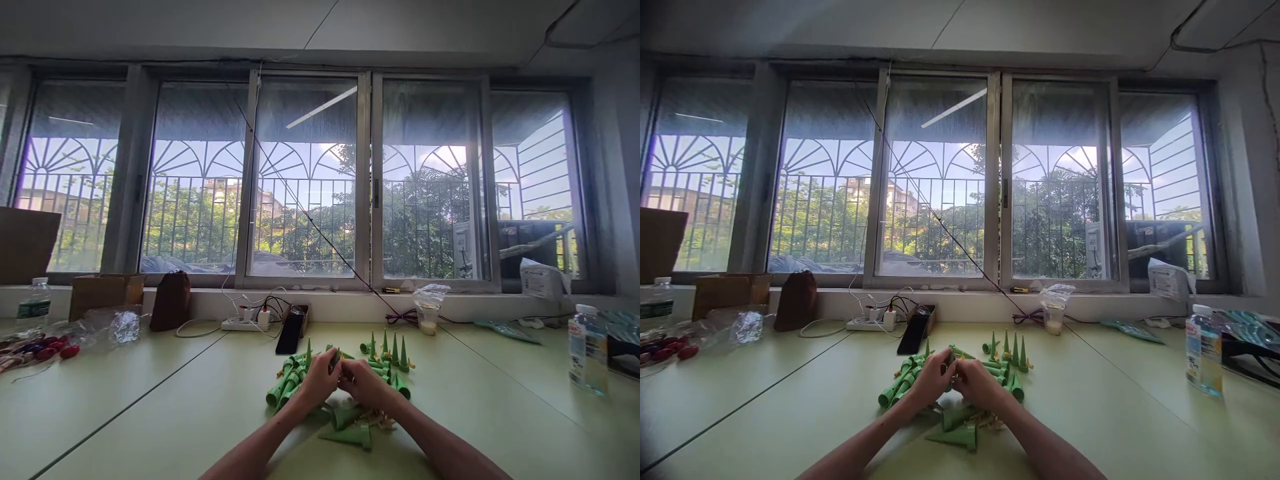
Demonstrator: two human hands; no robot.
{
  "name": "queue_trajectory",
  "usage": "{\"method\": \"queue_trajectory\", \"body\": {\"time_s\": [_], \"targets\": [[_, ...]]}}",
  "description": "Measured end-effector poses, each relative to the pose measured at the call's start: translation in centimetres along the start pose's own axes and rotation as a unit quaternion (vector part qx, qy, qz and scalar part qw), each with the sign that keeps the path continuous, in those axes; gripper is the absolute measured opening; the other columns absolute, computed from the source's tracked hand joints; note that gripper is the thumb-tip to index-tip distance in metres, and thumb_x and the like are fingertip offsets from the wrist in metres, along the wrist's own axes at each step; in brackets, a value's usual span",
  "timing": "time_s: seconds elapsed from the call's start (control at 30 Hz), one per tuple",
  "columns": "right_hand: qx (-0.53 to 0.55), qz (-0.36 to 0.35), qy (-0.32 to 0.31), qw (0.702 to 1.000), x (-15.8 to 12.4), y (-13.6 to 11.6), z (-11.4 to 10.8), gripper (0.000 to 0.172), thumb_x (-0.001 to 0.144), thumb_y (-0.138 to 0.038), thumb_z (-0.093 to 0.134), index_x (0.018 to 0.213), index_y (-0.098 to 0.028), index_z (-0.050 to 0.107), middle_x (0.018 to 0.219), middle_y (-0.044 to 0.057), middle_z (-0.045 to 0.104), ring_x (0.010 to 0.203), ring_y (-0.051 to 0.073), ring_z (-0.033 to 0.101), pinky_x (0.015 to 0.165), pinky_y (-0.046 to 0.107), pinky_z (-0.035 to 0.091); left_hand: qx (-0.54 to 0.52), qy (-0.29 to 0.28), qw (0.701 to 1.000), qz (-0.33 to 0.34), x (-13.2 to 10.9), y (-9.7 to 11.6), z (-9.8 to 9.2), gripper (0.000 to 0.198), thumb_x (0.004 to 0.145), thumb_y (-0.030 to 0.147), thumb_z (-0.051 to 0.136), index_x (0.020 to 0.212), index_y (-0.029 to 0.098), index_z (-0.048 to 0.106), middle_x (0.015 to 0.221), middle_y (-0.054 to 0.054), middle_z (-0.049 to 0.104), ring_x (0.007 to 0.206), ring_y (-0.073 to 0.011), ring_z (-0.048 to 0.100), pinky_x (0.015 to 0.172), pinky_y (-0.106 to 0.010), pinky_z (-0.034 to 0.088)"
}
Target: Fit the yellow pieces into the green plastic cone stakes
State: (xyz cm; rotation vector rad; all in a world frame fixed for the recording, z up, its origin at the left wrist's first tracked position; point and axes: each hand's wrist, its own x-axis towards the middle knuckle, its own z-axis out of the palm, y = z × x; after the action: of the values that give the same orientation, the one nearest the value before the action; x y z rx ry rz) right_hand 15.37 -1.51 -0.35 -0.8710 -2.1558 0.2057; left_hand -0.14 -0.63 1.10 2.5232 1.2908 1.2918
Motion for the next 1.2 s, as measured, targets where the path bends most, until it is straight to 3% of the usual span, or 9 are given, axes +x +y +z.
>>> {"method": "queue_trajectory", "body": {"time_s": [0.57,0.87,1.2], "targets": [[0.007,0.015,0.005,1.0,-0.1,-0.05,-0.16,0.014,0.067,-0.003,0.052,0.07,-0.016,0.052,0.061,-0.005,0.05,0.059,0.009,0.038,0.054,0.02,0.027,-0.029,-0.002,1.0,0.009,0.08,-0.23,0.18,0.015,0.084,0.023,0.046,0.07,0.019,0.051,0.064,0.001,0.055,0.06,-0.0133,0.049,0.057,-0.024,0.031],[0.029,0.0,-0.016,0.999,-0.34,-0.03,-0.17,0.014,0.08,-0.007,0.045,0.077,-0.018,0.054,0.065,-0.001,0.061,0.06,0.012,0.056,0.057,0.021,0.037,-0.018,0.003,1.0,0.002,0.1,-0.18,0.04,0.017,0.084,0.025,0.046,0.071,0.018,0.054,0.063,0.0,0.055,0.059,-0.0135,0.049,0.058,-0.024,0.031],[0.042,-0.002,-0.02,0.999,-0.3,-0.05,-0.06,0.014,0.084,-0.009,0.044,0.079,-0.017,0.054,0.062,-0.002,0.06,0.056,0.011,0.055,0.056,0.02,0.038,-0.015,0.001,1.0,-0.005,0.1,0.02,-0.18,0.016,0.085,0.025,0.046,0.074,0.018,0.054,0.065,-0.001,0.057,0.062,-0.0144,0.051,0.059,-0.024,0.033]]}}
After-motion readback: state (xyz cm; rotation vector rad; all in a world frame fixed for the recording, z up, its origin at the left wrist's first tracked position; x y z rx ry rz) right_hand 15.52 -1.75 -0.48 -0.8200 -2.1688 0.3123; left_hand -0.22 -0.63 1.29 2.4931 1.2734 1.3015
